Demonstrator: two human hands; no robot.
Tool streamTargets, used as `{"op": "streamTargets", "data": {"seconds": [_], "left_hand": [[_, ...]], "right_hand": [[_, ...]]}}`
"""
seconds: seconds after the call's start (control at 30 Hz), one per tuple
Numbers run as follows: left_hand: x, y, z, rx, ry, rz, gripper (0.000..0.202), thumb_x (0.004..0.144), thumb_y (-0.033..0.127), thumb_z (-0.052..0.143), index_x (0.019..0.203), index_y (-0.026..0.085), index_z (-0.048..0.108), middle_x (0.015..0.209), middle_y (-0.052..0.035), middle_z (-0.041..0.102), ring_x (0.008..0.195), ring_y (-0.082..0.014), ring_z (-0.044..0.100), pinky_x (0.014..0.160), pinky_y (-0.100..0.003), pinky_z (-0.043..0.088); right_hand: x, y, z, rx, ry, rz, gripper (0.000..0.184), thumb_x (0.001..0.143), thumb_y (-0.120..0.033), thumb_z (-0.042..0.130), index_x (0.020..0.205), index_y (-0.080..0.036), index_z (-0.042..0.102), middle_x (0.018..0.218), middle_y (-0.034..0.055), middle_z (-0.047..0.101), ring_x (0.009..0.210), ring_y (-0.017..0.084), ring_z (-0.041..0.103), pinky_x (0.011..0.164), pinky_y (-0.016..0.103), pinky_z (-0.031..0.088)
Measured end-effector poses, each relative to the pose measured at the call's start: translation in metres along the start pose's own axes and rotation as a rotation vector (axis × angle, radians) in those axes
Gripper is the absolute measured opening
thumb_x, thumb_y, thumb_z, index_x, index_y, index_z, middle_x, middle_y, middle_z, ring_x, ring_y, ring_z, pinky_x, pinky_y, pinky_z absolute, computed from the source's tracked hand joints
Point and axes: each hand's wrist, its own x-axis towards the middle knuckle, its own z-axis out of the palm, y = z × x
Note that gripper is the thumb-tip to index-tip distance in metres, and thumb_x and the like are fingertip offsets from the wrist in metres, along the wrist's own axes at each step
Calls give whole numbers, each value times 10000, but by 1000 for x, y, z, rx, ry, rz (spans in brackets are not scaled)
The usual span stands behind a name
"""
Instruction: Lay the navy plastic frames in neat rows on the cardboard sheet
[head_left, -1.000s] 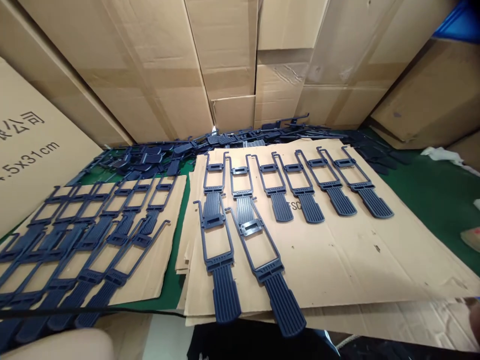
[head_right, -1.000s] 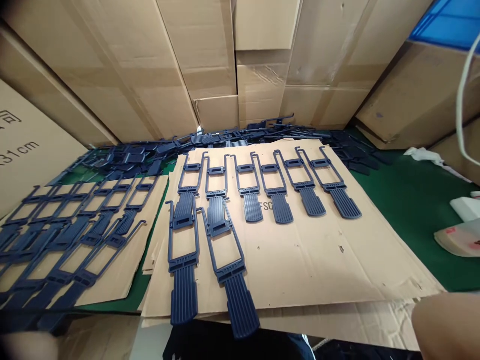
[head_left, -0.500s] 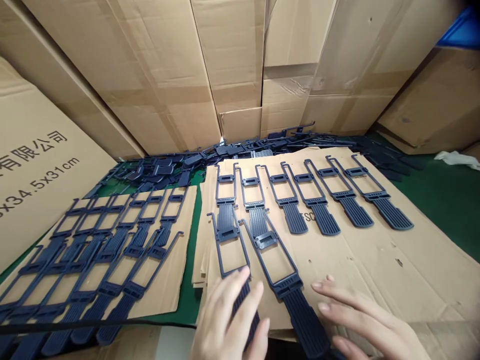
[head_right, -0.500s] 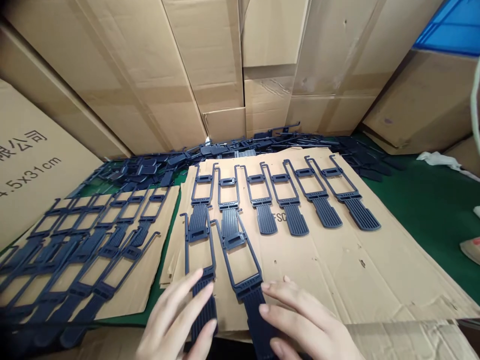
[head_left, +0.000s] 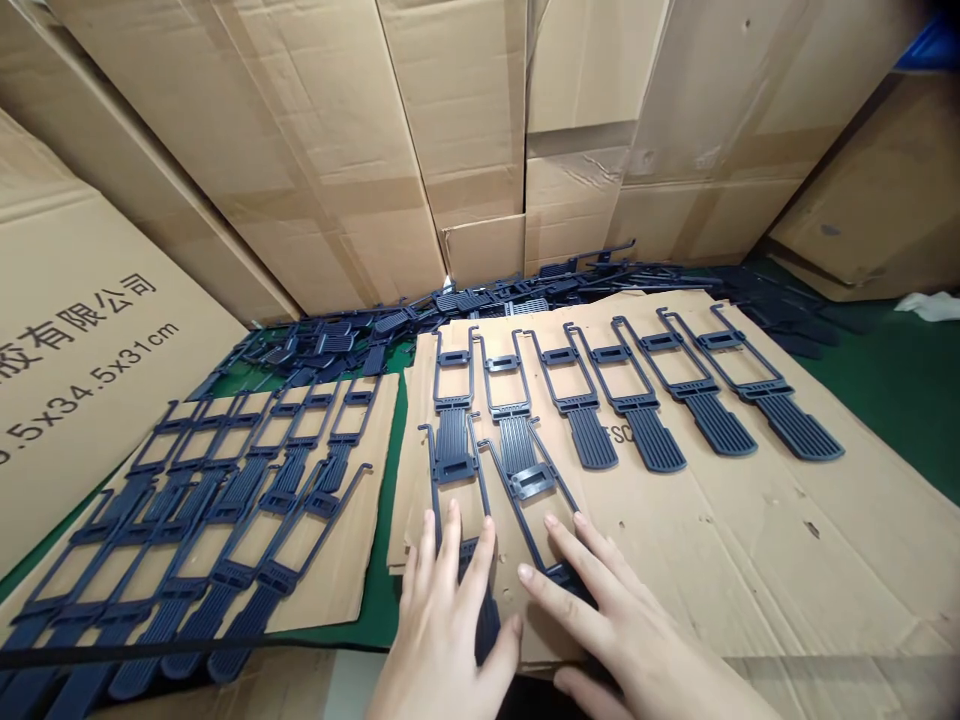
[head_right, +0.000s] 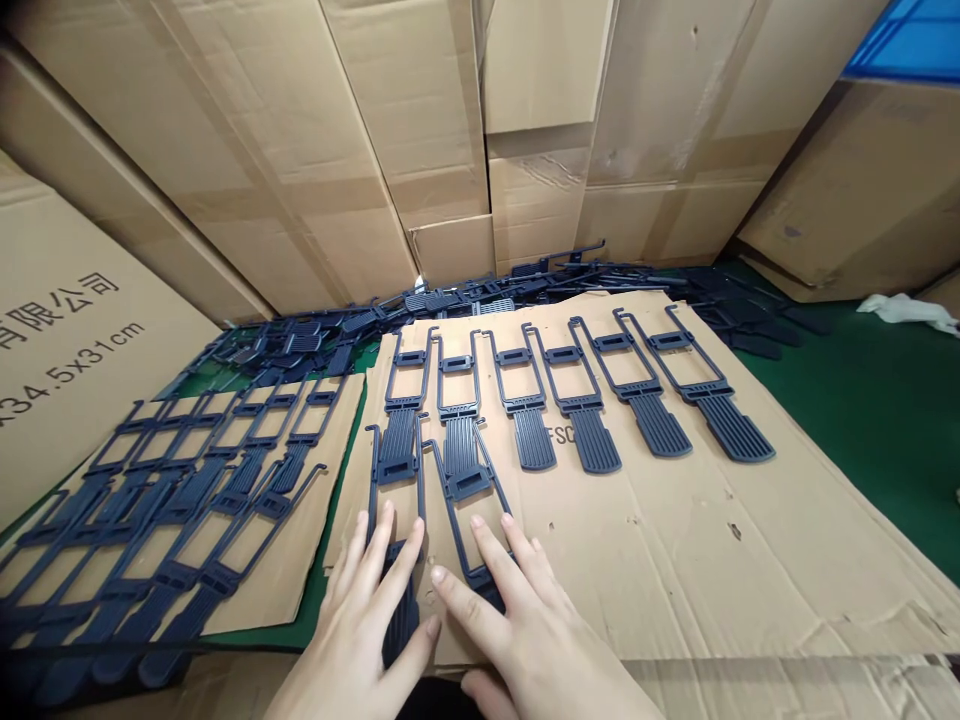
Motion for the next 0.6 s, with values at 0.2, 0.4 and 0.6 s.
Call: {"op": "streamTargets", "data": {"seconds": [0.2, 0.4, 0.6], "left_hand": [[-1, -1, -3, 7, -56, 29, 681, 811, 147, 389, 1427, 185, 102, 1442, -161, 140, 1297, -389, 138, 870, -567, 414], [2, -2, -5, -59, -60, 30, 716, 793, 112, 377, 1429, 221, 65, 1449, -126, 144, 1304, -367, 132, 898, -536, 417], [-4, 0, -7, -23, -44, 34, 676, 824, 134, 356, 1429, 207, 64, 1436, -130, 185, 1305, -357, 158, 876, -552, 424]], "right_hand": [[0, -10, 6, 57, 149, 46, 654, 683, -23, 463, 1317, -173, 409, 1424, 166, 107, 1259, 366, 196, 878, 439, 440], [4, -18, 12, 47, 155, 48, 622, 658, -52, 468, 1275, -130, 453, 1390, 209, 191, 1240, 381, 233, 856, 445, 453], [13, -24, 15, 73, 117, 79, 639, 712, -38, 430, 1339, -145, 370, 1423, 187, 81, 1279, 357, 140, 914, 437, 413]]}}
